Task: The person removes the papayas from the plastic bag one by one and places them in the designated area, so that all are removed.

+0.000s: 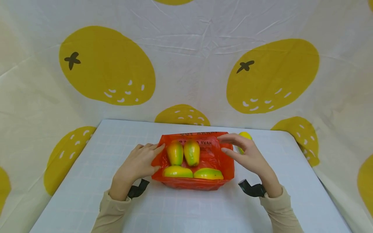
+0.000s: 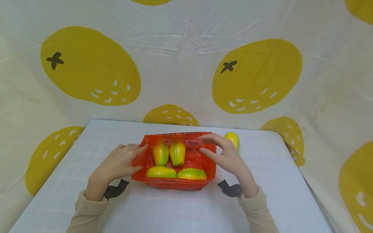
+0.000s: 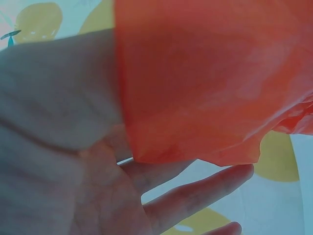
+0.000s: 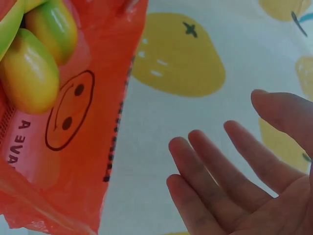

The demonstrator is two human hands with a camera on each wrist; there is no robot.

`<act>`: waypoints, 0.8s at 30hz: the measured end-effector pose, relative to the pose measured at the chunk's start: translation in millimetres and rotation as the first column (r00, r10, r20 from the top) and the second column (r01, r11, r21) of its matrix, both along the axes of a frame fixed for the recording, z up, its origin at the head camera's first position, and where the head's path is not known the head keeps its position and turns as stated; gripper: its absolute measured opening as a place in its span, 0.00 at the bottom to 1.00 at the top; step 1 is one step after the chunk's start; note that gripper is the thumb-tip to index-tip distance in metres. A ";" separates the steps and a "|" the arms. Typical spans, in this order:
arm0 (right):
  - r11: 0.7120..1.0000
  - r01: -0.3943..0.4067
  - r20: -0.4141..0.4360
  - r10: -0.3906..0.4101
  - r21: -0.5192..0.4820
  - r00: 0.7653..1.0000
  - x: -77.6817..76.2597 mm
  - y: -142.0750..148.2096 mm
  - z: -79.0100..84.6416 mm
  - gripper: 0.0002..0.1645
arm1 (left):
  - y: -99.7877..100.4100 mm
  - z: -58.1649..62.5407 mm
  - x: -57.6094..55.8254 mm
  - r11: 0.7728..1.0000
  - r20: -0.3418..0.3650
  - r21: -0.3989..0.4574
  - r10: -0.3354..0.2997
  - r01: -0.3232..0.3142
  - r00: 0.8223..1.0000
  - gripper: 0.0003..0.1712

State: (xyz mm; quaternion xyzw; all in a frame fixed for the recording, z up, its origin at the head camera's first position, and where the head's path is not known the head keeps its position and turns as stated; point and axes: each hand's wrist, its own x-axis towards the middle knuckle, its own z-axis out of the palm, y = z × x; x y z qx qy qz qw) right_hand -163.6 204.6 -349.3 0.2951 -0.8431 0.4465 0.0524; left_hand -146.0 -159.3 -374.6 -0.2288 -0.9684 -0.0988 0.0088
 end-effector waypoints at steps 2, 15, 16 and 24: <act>0.999 -0.033 -0.010 0.033 0.041 0.999 -1.3 -5.0 6.0 0.19 | 0.2 0.1 0.2 1.000 0.001 0.002 0.001 -0.001 1.000 0.39; 0.954 -0.180 0.109 0.158 0.240 0.982 -17.8 -32.9 23.4 0.17 | 0.7 0.6 0.8 1.000 0.004 -0.002 -0.003 0.003 1.000 0.39; 0.946 -0.201 0.116 0.176 0.253 0.977 -19.7 -35.2 24.7 0.17 | 0.9 1.0 0.9 1.000 0.006 -0.002 -0.004 0.004 1.000 0.39; 0.851 -0.334 0.223 0.263 0.404 0.939 -36.8 -49.0 28.2 0.17 | 0.9 0.0 1.1 1.000 -0.006 0.000 -0.010 0.010 1.000 0.39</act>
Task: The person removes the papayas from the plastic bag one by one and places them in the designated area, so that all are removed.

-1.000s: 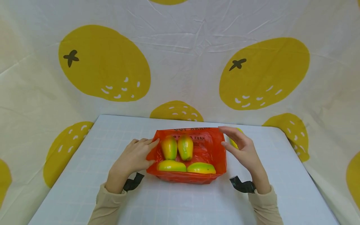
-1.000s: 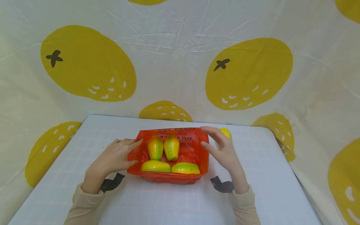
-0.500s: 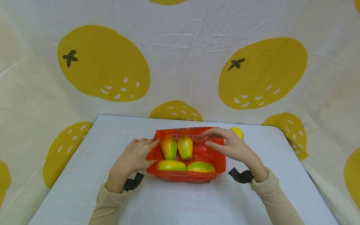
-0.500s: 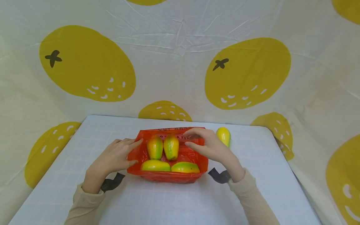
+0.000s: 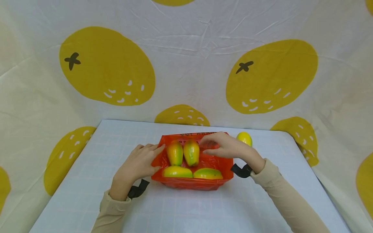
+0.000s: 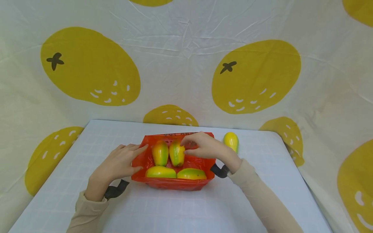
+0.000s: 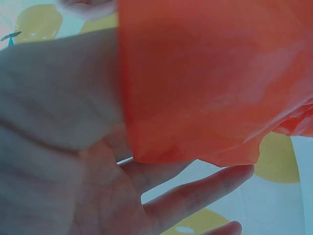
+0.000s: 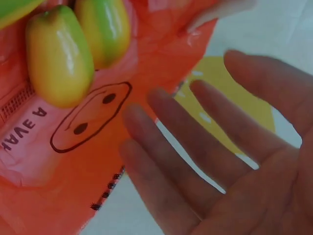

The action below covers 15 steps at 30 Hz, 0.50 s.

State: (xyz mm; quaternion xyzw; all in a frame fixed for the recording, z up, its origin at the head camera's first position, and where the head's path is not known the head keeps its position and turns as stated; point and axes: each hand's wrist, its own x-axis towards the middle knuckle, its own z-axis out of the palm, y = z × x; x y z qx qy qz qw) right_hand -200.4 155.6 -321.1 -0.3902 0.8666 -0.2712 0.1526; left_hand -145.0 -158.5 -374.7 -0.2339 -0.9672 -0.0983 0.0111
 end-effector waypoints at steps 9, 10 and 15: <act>0.945 -0.088 0.121 0.052 0.316 0.991 -10.6 -19.2 -15.3 0.20 | 0.1 -0.7 -0.1 1.000 0.001 0.002 0.003 -0.003 1.000 0.39; 0.933 -0.084 0.130 0.041 0.350 0.991 -10.0 -20.8 -17.1 0.21 | 0.3 -0.4 0.1 1.000 0.000 0.000 0.003 -0.003 1.000 0.39; 0.875 -0.064 0.170 -0.021 0.480 0.985 -3.3 -23.9 -27.7 0.26 | 0.8 -0.5 1.4 1.000 0.017 0.000 0.011 -0.011 1.000 0.40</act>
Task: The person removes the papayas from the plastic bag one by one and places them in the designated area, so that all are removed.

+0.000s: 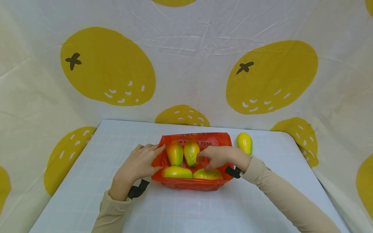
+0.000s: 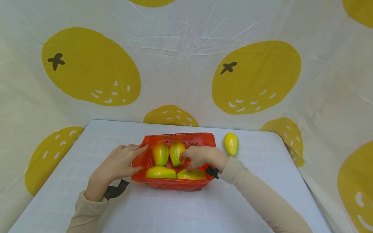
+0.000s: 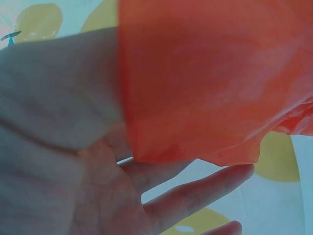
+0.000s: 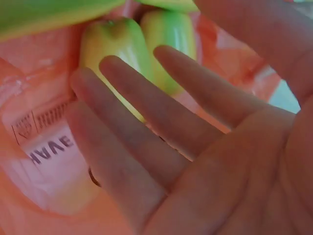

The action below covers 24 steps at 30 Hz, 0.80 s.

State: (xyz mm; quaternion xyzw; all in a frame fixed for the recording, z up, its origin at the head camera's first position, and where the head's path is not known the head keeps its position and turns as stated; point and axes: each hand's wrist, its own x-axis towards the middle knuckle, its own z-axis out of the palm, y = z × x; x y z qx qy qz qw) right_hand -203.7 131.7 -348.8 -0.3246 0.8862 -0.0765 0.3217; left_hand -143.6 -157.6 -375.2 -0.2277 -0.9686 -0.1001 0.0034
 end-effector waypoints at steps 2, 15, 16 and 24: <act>0.999 0.018 0.011 -0.019 0.039 1.000 2.8 0.4 -5.3 0.29 | -0.1 -0.9 0.1 1.000 0.008 0.000 0.001 -0.001 1.000 0.40; 0.994 0.028 0.069 -0.035 0.105 0.997 9.7 -5.6 -30.9 0.34 | -2.3 1.1 -1.4 1.000 -0.007 0.001 -0.005 0.005 1.000 0.39; 0.993 0.036 0.076 -0.044 0.111 0.996 10.0 -6.0 -31.9 0.34 | -2.3 1.3 -1.3 1.000 -0.008 0.001 -0.005 0.005 1.000 0.39; 0.989 0.052 0.087 -0.064 0.136 0.994 11.5 -8.2 -33.0 0.35 | -3.1 0.5 -2.0 1.000 -0.021 0.001 -0.008 0.008 1.000 0.39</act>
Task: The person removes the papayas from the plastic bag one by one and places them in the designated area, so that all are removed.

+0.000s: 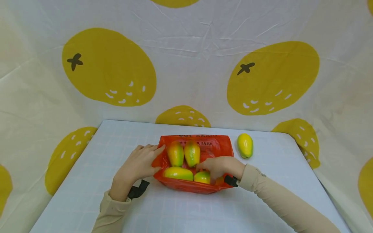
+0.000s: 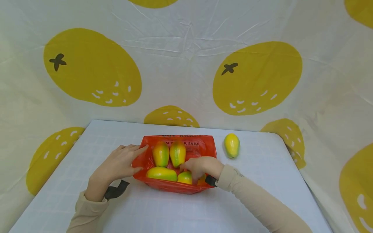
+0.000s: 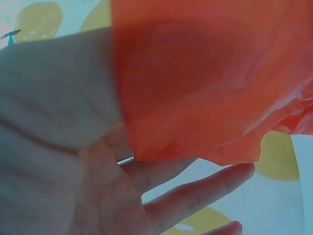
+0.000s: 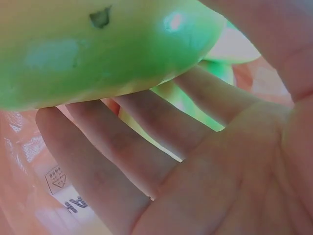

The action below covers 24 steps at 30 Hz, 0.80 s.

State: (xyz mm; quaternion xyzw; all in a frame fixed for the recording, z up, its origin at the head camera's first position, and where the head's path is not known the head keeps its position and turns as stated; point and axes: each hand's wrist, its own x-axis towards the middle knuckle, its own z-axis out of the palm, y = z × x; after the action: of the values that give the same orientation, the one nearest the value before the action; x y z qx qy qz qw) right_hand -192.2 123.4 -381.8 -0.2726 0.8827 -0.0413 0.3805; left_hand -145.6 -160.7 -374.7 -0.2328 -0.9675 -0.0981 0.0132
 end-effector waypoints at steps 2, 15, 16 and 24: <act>1.000 -0.007 -0.007 0.007 -0.001 1.000 0.6 0.3 0.4 0.35 | 0.6 -0.5 -0.2 1.000 0.001 0.003 -0.002 0.002 1.000 0.39; 0.997 -0.032 -0.081 0.027 -0.065 0.996 0.4 4.9 5.5 0.39 | 0.8 -1.3 0.0 1.000 -0.004 -0.008 -0.004 0.004 1.000 0.39; 0.997 -0.033 -0.091 0.026 -0.070 0.996 0.5 5.6 6.9 0.39 | 0.8 -1.2 0.0 1.000 -0.003 -0.010 -0.004 0.004 1.000 0.39; 0.991 -0.028 -0.140 0.009 -0.131 0.990 0.0 12.2 21.8 0.36 | 1.3 -0.5 0.4 1.000 0.005 -0.012 -0.003 0.003 1.000 0.40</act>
State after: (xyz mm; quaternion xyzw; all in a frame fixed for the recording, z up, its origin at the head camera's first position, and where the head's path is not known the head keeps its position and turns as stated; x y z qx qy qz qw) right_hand -192.2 135.6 -360.0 -0.3076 0.8999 -0.0771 0.2994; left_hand -145.2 -159.4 -375.1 -0.2343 -0.9677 -0.0926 0.0092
